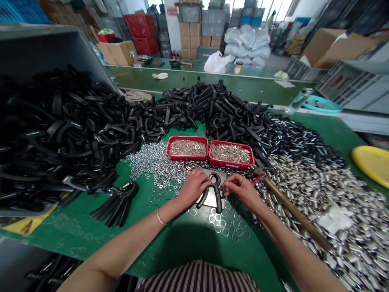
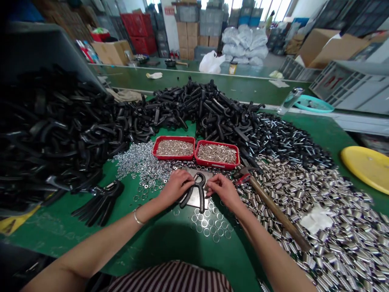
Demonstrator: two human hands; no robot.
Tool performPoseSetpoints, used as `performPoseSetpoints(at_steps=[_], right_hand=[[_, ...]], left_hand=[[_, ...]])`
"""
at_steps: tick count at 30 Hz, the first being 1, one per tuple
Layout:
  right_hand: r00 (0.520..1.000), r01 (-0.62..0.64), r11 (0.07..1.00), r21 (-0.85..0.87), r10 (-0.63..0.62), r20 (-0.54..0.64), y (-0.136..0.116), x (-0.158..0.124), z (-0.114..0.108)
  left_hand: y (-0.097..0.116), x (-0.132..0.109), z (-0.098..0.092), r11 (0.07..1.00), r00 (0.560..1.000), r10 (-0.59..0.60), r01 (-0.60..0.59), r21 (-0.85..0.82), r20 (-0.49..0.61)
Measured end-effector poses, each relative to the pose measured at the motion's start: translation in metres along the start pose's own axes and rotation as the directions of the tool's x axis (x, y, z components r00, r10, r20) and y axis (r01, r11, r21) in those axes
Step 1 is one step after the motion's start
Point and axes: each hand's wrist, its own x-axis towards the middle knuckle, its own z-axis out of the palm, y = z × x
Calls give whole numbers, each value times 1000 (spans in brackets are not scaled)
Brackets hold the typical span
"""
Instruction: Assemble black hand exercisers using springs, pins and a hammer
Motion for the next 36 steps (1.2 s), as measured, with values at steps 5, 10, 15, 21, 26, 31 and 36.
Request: performPoseSetpoints(at_steps=[5,10,15,21,26,31,36], right_hand=[[999,-29,1000,5,29,-14,14,-3,4],[986,134,944,-301,-158,-57,12,4,16],[880,417,659,-626,-465,97,13,12,26],[818,512,520,-683,-537,204,30,18,28],[804,517,445,-731,-545,238,31,18,30],[810,476,335,-813,-526,258,26,19,33],[814,476,231,-849,-482,325,27,18,33]], left_hand=[[-5,0,15,995,999,16,-13,97,-34],[-5,-2,16,974,996,83,-74,216,-33],[-9,-4,11,933,974,222,-224,280,37],[-14,-16,5,826,920,360,-392,404,156],[-18,-28,10,838,927,349,-373,398,133],[-15,-29,11,890,952,289,-306,338,101],[-7,-24,10,964,983,176,-183,196,52]])
